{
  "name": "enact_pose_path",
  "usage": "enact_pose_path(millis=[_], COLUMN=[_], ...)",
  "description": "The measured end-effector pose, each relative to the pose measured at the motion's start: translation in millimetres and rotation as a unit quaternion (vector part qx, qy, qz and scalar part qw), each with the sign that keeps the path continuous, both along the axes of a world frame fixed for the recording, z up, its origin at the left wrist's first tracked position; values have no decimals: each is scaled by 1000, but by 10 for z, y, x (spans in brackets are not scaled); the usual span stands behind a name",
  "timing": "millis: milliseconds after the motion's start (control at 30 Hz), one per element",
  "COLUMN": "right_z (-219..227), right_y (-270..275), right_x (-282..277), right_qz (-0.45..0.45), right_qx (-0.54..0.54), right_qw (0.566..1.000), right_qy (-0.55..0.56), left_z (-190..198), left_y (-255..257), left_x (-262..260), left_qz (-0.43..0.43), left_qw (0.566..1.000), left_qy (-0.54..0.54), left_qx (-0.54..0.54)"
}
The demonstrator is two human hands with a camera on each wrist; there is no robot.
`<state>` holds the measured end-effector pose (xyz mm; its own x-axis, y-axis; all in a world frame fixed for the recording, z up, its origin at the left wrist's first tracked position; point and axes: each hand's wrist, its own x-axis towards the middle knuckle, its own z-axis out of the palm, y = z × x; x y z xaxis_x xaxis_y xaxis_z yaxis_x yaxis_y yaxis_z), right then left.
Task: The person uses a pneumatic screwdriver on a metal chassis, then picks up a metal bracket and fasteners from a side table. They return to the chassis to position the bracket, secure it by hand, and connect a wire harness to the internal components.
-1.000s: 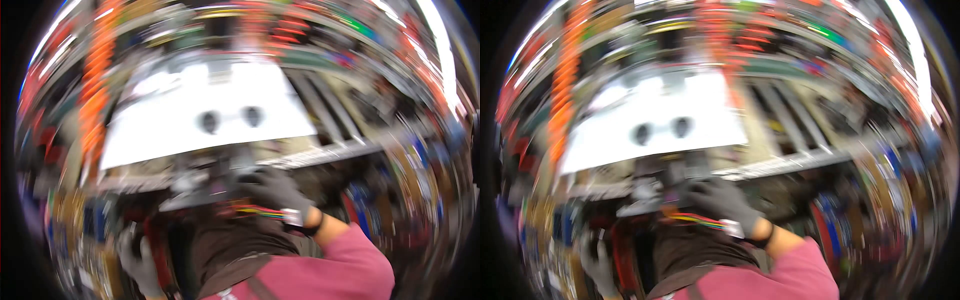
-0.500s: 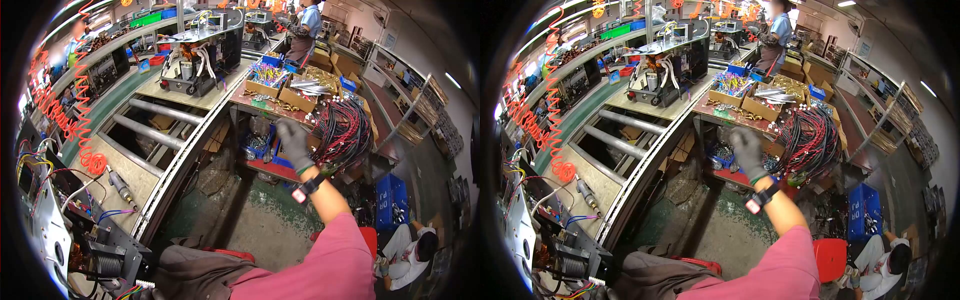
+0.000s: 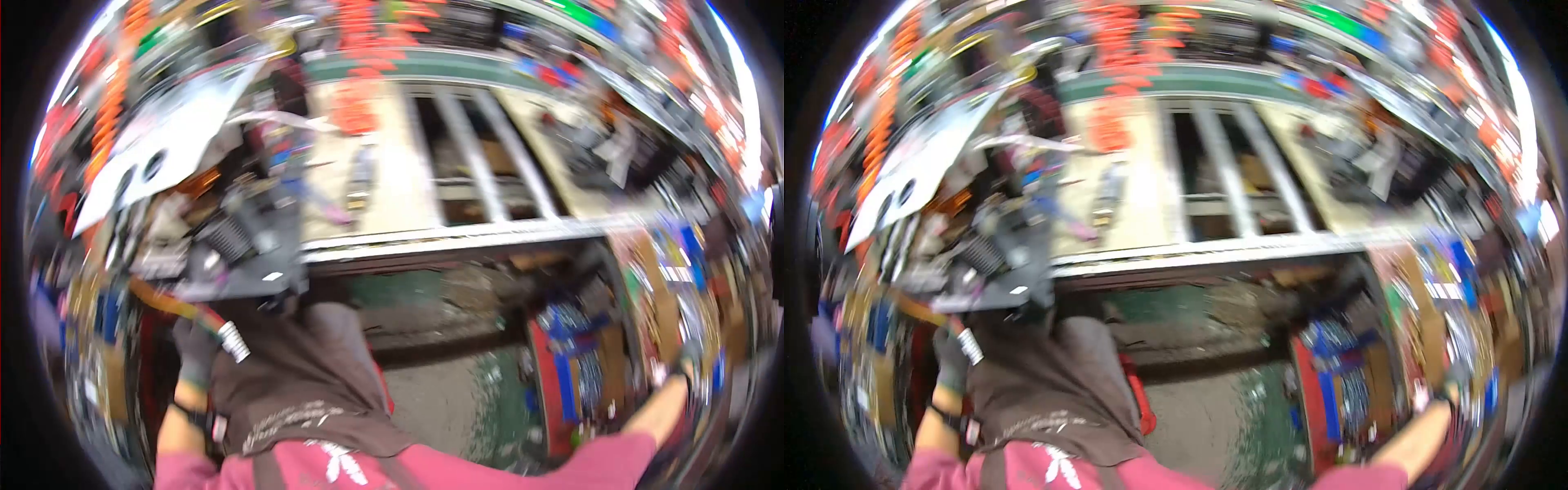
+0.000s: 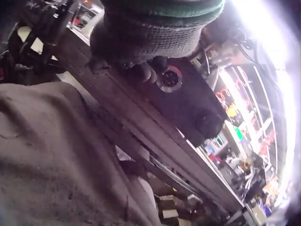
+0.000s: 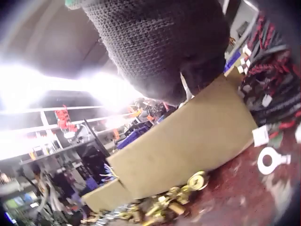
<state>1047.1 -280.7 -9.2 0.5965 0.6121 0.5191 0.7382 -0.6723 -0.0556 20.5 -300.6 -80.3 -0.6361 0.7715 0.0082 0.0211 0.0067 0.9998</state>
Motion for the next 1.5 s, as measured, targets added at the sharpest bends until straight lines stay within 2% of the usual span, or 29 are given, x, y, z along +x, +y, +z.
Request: enact_pose_path(millis=[33, 67, 133, 200, 400, 500, 600, 667, 733, 800, 833, 867, 900, 933, 1000, 1067, 1100, 1200, 1233, 1300, 1333, 1367, 1400, 1433, 1500], right_z=[97, 141, 279, 311, 413, 450, 517, 539, 604, 726, 750, 796, 859, 915, 1090, 1298, 1390, 1478, 1372, 1187, 1179, 1042, 930, 799, 613], right_y=[67, 129, 162, 170, 248, 305, 304, 261, 197, 187, 245, 268, 282, 297, 352, 435, 472, 646, 663, 928, 1030, 963, 1044, 1132, 1267], right_x=[3, 0, -326, -458, -660, -756, -855, -916, -940, -956, -965, -970, -982, -999, -1090, -1173, -1243, -1602, -1745, -2547, -3188, -3946, -4499, -4921, -5690], right_qz=[-4, -6, -38, -53, -67, -64, -68, -73, -78, -72, -63, -56, -47, -35, 6, 77, 122, 279, 340, 459, 532, 491, 489, 489, 456], right_qx=[-16, -31, -59, -76, -116, -132, -141, -150, -153, -139, -124, -105, -83, -58, 8, 94, 141, 255, 283, 300, 286, 261, 264, 272, 282], right_qw=[1000, 999, 997, 995, 989, 986, 984, 982, 982, 984, 987, 990, 992, 995, 998, 992, 982, 921, 886, 801, 750, 789, 741, 641, 433], right_qy=[-9, -18, -29, -37, -63, -73, -83, -85, -84, -85, -81, -80, -79, -73, -59, -32, -11, 91, 137, 241, 268, 261, 378, 525, 725], left_z=[267, -116, 100, 160, 231, 333, 426, 496, 714, 808, 803, 806, 1000, 1001, 860, 931, 1005, 832, 801, 895, 792, 688, 535, 697, 857], left_y=[56, -37, -14, -17, -174, -220, -243, -182, -77, 39, 138, 236, 258, 314, 460, 537, 569, 759, 799, 846, 894, 946, 1002, 920, 830], left_x=[225, -250, 20, 102, 47, 57, -83, -219, -217, -274, -334, -364, -165, -132, -150, -51, 28, 42, 37, 129, 89, 49, 35, 110, 157], left_qz=[86, 29, 84, 90, 111, 181, 212, 204, 209, 170, 159, 146, 133, 78, 74, 30, 30, 14, -11, -4, 0, 3, -4, -29, -30], left_qw=[996, 998, 996, 994, 992, 983, 976, 975, 963, 957, 916, 855, 817, 847, 829, 850, 832, 894, 905, 878, 883, 886, 908, 927, 902], left_qy=[-32, -56, 9, 41, 49, 35, 33, 59, 134, 218, 358, 489, 560, 525, 554, 525, 552, 438, 417, 468, 456, 444, 388, 358, 412], left_qx=[-14, 21, -40, -45, -38, -18, 33, 72, 100, 87, 91, 94, 41, 33, 22, -22, -51, 93, 84, 94, 114, 133, 159, 110, 122])
